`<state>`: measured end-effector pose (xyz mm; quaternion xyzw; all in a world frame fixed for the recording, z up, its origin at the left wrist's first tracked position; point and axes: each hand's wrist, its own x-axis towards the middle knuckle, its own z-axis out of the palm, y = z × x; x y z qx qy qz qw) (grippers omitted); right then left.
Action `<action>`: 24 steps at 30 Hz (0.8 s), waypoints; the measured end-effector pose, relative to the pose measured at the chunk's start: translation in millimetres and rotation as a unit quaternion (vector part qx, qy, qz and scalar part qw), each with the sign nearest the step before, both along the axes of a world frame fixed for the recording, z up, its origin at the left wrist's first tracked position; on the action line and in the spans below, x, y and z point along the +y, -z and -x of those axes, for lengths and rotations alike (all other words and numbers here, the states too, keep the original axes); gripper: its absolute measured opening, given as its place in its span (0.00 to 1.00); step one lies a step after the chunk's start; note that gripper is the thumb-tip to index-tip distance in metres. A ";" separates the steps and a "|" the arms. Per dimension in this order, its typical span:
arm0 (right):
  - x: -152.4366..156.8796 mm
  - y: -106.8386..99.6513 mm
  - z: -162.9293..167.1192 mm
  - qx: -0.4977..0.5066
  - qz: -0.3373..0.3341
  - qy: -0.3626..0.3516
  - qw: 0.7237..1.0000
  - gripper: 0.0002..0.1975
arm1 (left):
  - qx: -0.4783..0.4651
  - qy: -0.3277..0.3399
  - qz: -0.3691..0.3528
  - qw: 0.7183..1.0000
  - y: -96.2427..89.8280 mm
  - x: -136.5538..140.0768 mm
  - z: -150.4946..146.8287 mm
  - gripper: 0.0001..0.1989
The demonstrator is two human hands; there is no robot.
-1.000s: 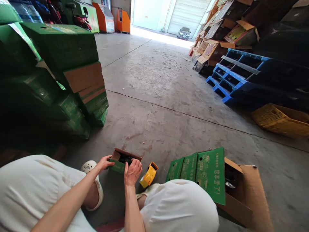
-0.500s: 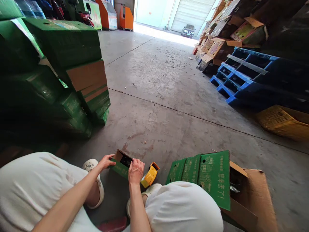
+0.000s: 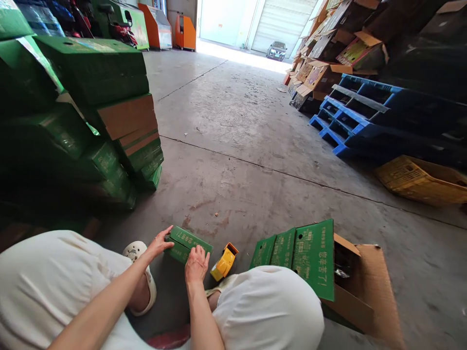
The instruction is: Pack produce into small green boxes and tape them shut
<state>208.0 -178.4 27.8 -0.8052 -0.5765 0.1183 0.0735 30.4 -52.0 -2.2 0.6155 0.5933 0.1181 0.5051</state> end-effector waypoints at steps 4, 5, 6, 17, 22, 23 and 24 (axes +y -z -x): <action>3.1 -2.2 -4.3 0.020 -0.017 0.032 0.999 0.11 | 0.058 0.131 -0.099 0.985 0.1 -1.3 -7.9 0.46; 4.5 -3.5 -5.1 0.029 -0.019 0.039 0.999 0.10 | 0.096 0.162 -0.112 0.976 -0.6 -2.9 -11.9 0.47; 6.0 -5.0 -5.6 0.037 -0.019 0.046 0.998 0.09 | 0.132 0.202 -0.127 0.962 -1.4 -5.3 -16.8 0.50; 8.1 2.6 -7.7 0.070 -0.055 0.077 0.993 0.07 | 0.198 0.437 -0.253 0.840 13.8 -21.7 -55.5 0.74; -1.0 21.3 2.4 0.050 -0.026 0.058 0.997 0.21 | 0.160 0.438 -0.247 0.850 3.9 -16.8 -46.4 0.65; -3.5 22.9 4.4 0.046 -0.015 0.042 0.998 0.23 | 0.156 0.437 -0.248 0.850 2.2 -16.5 -45.4 0.64; -5.9 23.5 5.9 0.044 -0.005 0.025 0.999 0.26 | 0.155 0.436 -0.249 0.851 1.2 -16.2 -44.8 0.63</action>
